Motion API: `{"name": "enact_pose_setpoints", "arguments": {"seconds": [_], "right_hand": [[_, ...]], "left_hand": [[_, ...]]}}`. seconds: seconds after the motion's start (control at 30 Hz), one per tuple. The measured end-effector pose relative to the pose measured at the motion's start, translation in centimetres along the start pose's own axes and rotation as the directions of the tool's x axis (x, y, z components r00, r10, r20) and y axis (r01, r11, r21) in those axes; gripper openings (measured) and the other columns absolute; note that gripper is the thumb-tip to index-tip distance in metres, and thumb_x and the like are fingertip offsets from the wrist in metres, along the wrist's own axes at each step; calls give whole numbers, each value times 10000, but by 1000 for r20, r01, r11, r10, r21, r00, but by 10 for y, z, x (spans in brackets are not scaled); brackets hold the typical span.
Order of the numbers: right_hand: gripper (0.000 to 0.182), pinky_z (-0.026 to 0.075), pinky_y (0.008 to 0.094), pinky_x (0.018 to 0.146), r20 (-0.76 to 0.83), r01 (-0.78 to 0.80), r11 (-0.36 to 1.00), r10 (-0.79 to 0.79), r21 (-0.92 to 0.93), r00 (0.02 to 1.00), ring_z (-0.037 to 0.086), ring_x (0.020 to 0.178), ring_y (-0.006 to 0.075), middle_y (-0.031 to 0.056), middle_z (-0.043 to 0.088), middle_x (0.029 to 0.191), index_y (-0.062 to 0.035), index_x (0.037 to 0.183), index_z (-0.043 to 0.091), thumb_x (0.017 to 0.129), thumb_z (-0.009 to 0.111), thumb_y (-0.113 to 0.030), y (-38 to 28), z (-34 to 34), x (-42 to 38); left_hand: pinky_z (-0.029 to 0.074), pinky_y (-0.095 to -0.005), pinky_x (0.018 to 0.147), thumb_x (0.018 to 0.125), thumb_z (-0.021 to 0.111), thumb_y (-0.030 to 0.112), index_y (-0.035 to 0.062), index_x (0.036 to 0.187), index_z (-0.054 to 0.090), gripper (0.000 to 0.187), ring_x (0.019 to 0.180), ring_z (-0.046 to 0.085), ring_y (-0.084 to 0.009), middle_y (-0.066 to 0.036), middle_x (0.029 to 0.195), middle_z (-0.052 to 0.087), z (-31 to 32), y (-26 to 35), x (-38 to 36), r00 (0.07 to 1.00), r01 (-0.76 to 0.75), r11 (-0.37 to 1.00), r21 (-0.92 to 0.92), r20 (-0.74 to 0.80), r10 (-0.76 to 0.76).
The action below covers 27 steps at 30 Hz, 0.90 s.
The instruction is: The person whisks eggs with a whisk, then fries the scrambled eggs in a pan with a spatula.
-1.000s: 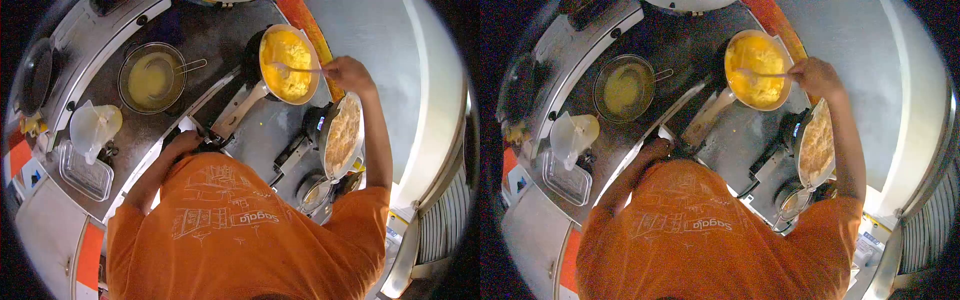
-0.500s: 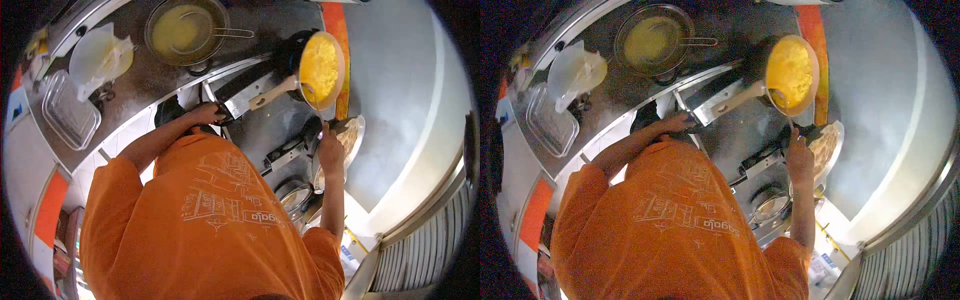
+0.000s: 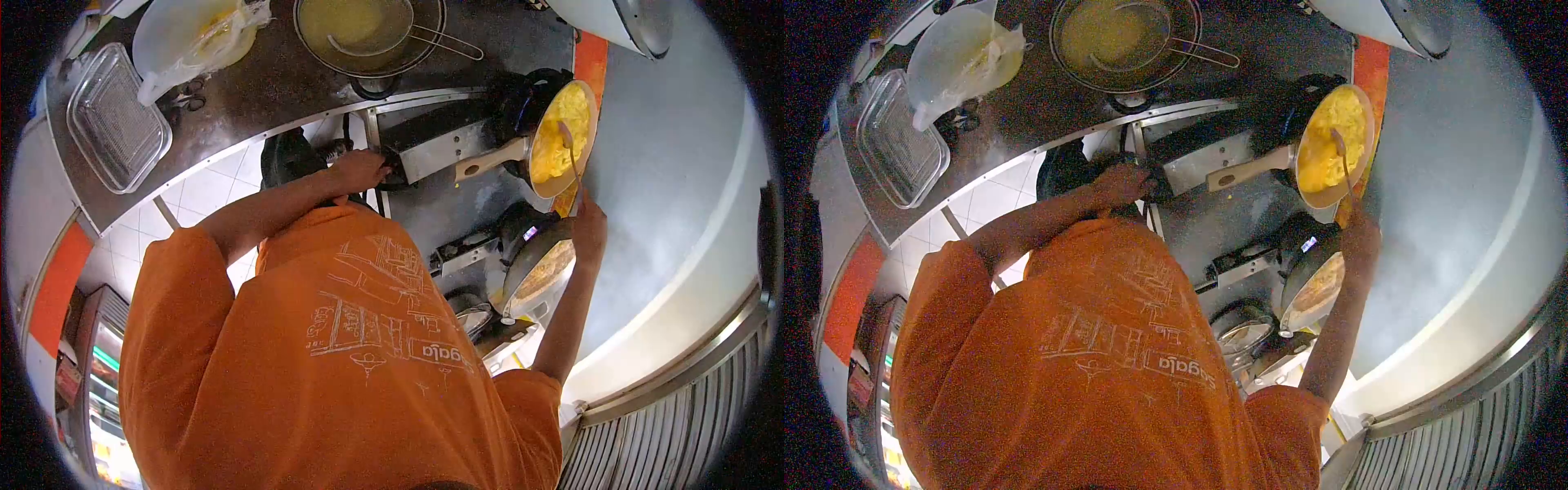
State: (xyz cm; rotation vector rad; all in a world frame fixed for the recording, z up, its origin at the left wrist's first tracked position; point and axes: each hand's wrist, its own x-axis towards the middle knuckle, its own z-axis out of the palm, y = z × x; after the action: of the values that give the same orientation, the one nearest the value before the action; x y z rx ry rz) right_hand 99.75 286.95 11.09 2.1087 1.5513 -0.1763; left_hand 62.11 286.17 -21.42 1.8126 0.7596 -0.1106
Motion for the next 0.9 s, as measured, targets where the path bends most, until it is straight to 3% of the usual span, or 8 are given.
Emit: {"name": "enact_pose_setpoints", "arguments": {"seconds": [0.23, 0.33, 0.43, 0.47, 0.57, 0.73, 0.83, 0.9], "right_hand": [[335, 548, 462, 814, 79, -47, 986, 34, 161, 996, 661, 1055, 383, 251, 650, 1185, -87, 1281, 638, 978, 496, -58, 23, -57, -37], [337, 544, 474, 786, 142, -125, 991, 117, 54, 983, 673, 988, 394, 232, 681, 1113, -103, 1298, 628, 978, 528, -77, 14, -80, -64], [339, 539, 476, 753, 131, -13, 995, 26, -97, 991, 679, 885, 383, 201, 700, 978, -117, 1306, 625, 976, 549, -99, 6, -86, -87], [353, 533, 470, 710, 110, 84, 987, -69, -140, 992, 660, 775, 352, 172, 665, 849, -149, 1320, 616, 972, 563, -125, 10, -80, -93], [350, 529, 473, 763, 151, 27, 983, 1, -180, 989, 666, 887, 379, 195, 694, 969, -104, 1304, 624, 958, 572, -76, -12, -66, -99], [362, 530, 498, 712, 74, 55, 984, -43, -169, 996, 660, 852, 365, 161, 663, 893, -154, 1319, 584, 960, 557, -118, -28, -22, -81], [331, 535, 496, 682, 5, 45, 990, -45, -133, 999, 665, 827, 370, 160, 667, 885, -145, 1273, 604, 949, 546, -110, -37, -11, -59], [317, 536, 495, 657, -49, 72, 989, -79, -133, 996, 667, 797, 380, 165, 671, 866, -136, 1236, 622, 932, 544, -84, -13, 6, -46]], "left_hand": [[519, -509, 757, 1018, 467, 366, -24, 836, 667, 474, 782, 671, -387, -206, 789, 677, 18, -18, 9, 998, -46, 973, -224, -59, 34], [517, -494, 739, 1020, 466, 366, -7, 794, 671, 482, 759, 673, -363, -186, 756, 676, 7, -13, 6, 1000, -29, 950, -311, -7, 28], [513, -480, 721, 1027, 457, 381, 4, 785, 672, 497, 742, 674, -337, -171, 753, 678, 23, -24, 14, 991, -131, 937, -325, -72, 113], [514, -480, 724, 1029, 455, 384, 4, 786, 672, 501, 740, 675, -333, -168, 751, 678, 28, -28, 17, 996, -92, 938, -335, -40, 84], [516, -478, 731, 1033, 451, 391, 2, 799, 675, 506, 742, 677, -324, -163, 750, 678, 21, -23, 16, 999, -11, 941, -339, 36, 25], [516, -481, 747, 1027, 474, 406, -6, 865, 677, 488, 775, 682, -321, -164, 781, 682, 19, -21, 11, 1000, -11, 947, -320, -16, 7], [516, -486, 765, 1019, 480, 444, 2, 909, 676, 496, 815, 686, -333, -168, 819, 690, 17, -24, 15, 998, 21, 959, -283, 60, -4], [521, -496, 841, 998, 507, 467, -6, 948, 685, 508, 870, 675, -384, -209, 904, 690, 41, -45, 25, 997, -67, 979, -192, 14, 71]]}}
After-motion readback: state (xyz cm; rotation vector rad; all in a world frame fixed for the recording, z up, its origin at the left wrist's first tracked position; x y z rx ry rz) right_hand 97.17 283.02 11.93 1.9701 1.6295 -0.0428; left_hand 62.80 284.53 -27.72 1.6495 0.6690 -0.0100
